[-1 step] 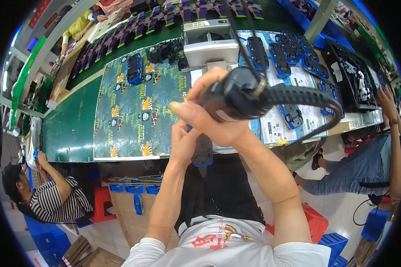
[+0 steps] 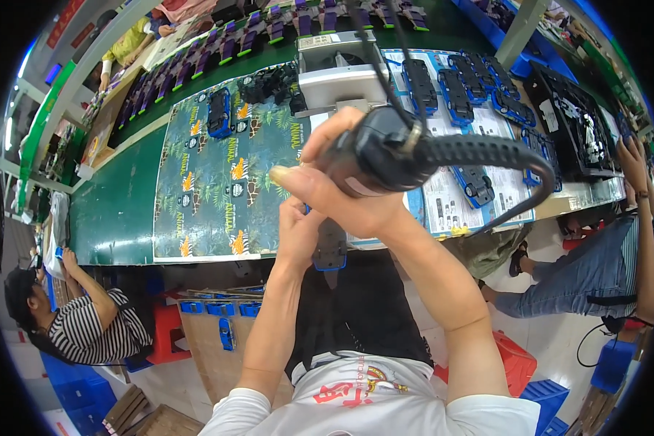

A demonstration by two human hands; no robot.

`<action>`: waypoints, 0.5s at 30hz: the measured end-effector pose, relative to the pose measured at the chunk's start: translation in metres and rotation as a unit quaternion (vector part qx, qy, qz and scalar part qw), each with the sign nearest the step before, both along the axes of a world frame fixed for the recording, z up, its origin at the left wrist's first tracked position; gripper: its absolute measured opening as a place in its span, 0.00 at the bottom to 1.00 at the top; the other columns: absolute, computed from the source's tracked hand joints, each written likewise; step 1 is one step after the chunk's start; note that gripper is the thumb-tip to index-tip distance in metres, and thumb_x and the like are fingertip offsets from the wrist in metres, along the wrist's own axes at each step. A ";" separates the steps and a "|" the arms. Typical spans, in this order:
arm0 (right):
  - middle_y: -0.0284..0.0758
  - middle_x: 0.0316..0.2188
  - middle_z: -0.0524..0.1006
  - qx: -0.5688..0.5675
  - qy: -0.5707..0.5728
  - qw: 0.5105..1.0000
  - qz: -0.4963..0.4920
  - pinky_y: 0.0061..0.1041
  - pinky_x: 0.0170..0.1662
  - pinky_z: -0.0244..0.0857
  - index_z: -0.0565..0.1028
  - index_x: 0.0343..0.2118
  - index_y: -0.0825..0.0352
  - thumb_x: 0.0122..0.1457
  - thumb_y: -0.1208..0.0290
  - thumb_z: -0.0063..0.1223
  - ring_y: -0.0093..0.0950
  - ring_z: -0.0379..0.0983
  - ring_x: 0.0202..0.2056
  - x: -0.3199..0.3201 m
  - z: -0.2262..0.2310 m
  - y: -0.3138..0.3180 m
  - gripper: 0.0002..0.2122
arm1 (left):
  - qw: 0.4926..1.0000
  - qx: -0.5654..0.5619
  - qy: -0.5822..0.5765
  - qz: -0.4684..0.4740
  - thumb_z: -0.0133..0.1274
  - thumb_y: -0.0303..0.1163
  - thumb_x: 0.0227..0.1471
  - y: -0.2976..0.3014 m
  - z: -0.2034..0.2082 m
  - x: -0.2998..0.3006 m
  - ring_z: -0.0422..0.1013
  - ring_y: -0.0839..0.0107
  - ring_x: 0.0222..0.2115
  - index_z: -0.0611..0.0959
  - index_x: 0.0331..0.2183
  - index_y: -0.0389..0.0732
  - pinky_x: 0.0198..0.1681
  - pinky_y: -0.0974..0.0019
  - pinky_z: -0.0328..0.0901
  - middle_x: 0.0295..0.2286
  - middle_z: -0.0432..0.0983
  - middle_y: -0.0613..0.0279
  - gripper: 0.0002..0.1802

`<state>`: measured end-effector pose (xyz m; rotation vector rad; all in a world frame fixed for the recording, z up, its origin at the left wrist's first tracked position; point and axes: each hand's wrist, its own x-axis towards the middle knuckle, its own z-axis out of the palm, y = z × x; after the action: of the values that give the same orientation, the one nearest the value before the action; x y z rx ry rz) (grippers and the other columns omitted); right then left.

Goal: The person assembles toy cars by fastening components with an electric screwdriver and placing the assembled cars on the table.

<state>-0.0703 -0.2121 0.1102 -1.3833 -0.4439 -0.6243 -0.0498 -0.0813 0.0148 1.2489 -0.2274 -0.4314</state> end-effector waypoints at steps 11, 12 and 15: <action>0.27 0.17 0.72 0.060 -0.011 0.998 0.007 0.15 0.24 0.61 0.74 0.28 0.68 0.48 0.77 0.66 0.14 0.68 0.19 0.000 0.021 -0.012 0.09 | 0.996 -0.040 0.076 -0.029 0.60 0.31 0.53 0.008 0.009 0.008 0.74 0.77 0.23 0.81 0.36 0.36 0.27 0.72 0.70 0.28 0.80 0.61 0.10; 0.29 0.17 0.72 0.117 -0.014 0.992 0.040 0.16 0.22 0.63 0.74 0.29 0.69 0.50 0.76 0.65 0.16 0.69 0.17 -0.003 0.031 -0.019 0.08 | 0.990 -0.059 0.127 0.004 0.58 0.34 0.54 0.007 0.016 0.009 0.75 0.73 0.22 0.79 0.38 0.36 0.26 0.69 0.71 0.28 0.80 0.60 0.13; 0.31 0.17 0.73 0.147 -0.104 0.984 -0.005 0.18 0.22 0.65 0.72 0.32 0.70 0.54 0.76 0.63 0.18 0.68 0.15 0.014 0.041 -0.041 0.09 | 0.919 -0.305 0.246 0.052 0.50 0.39 0.59 0.023 0.017 0.022 0.76 0.65 0.33 0.76 0.45 0.38 0.42 0.51 0.75 0.36 0.77 0.53 0.17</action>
<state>-0.0562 -0.2534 0.1514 -1.0451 -0.4898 -0.8132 -0.0273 -0.0585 0.0314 0.5093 0.1322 -0.5183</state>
